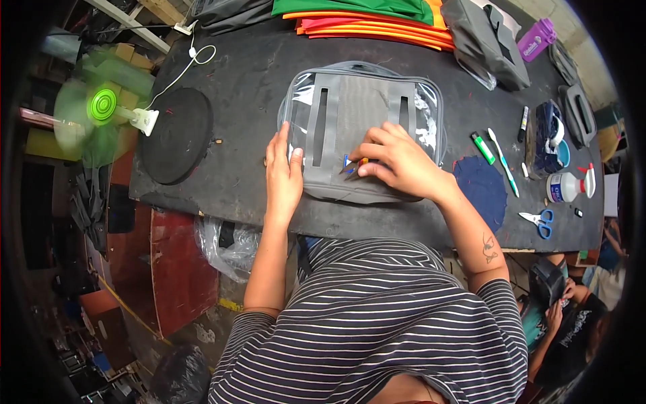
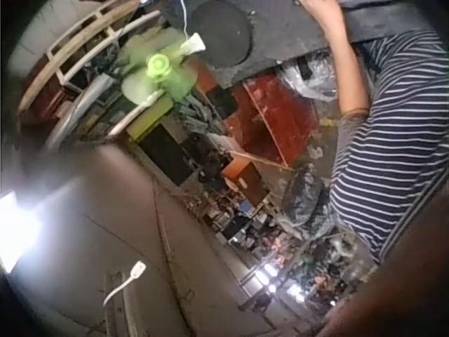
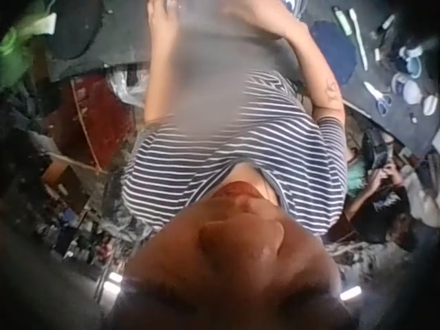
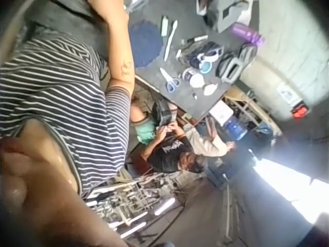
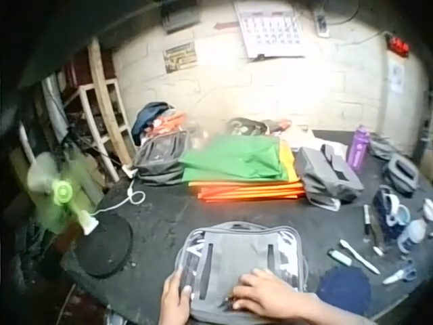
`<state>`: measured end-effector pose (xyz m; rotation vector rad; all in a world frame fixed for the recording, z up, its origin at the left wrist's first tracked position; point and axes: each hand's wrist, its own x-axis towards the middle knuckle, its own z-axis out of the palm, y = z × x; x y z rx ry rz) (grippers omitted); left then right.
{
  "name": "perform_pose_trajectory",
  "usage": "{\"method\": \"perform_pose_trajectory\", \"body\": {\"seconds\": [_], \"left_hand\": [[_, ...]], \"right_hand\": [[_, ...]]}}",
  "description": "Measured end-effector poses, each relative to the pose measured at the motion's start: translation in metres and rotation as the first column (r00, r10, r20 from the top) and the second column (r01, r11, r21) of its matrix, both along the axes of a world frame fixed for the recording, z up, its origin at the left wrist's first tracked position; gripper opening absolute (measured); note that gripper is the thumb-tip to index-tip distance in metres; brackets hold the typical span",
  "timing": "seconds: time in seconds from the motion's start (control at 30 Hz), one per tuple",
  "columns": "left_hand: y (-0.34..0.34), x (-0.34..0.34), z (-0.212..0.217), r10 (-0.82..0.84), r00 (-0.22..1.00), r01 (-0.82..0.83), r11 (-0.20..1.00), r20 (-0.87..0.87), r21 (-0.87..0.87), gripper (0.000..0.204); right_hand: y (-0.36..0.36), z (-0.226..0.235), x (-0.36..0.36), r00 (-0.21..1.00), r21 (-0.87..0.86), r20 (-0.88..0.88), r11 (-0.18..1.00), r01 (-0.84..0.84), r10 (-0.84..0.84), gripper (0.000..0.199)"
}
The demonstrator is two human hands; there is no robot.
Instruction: The recorder is inspecting a newly manufactured gray textile bag for quality and trimming loose threads using a small cutter.
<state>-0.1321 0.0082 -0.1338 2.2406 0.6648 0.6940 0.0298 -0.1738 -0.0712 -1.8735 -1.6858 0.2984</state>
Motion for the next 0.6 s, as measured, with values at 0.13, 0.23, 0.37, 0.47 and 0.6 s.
{"method": "perform_pose_trajectory", "body": {"seconds": [0.13, 0.23, 0.37, 0.47, 0.6], "left_hand": [[0.001, -0.001, -0.003, -0.018, 0.999, 0.017, 1.000, 0.039, 0.006, 0.049], [0.001, 0.000, -0.003, -0.025, 0.999, 0.025, 1.000, 0.048, -0.003, 0.049], [0.003, -0.002, -0.008, -0.031, 0.998, 0.030, 0.999, 0.054, 0.021, 0.050], [0.002, -0.002, -0.009, -0.023, 0.999, 0.022, 1.000, 0.037, 0.020, 0.050], [0.002, -0.002, -0.005, -0.030, 0.998, 0.031, 0.999, 0.046, -0.012, 0.050]], "right_hand": [[0.018, 0.003, -0.001, 0.985, 0.086, 0.135, 0.989, -0.123, 0.110, 0.017], [0.025, -0.003, -0.001, 0.976, 0.076, 0.155, 0.983, -0.167, 0.153, 0.016], [0.024, -0.003, 0.006, 0.962, 0.038, 0.154, 0.972, -0.232, 0.224, 0.014], [0.017, 0.003, 0.018, 0.956, -0.060, 0.097, 0.961, -0.272, 0.276, 0.013], [0.017, 0.005, 0.016, 0.980, -0.009, 0.080, 0.983, -0.182, 0.182, 0.014]]}}
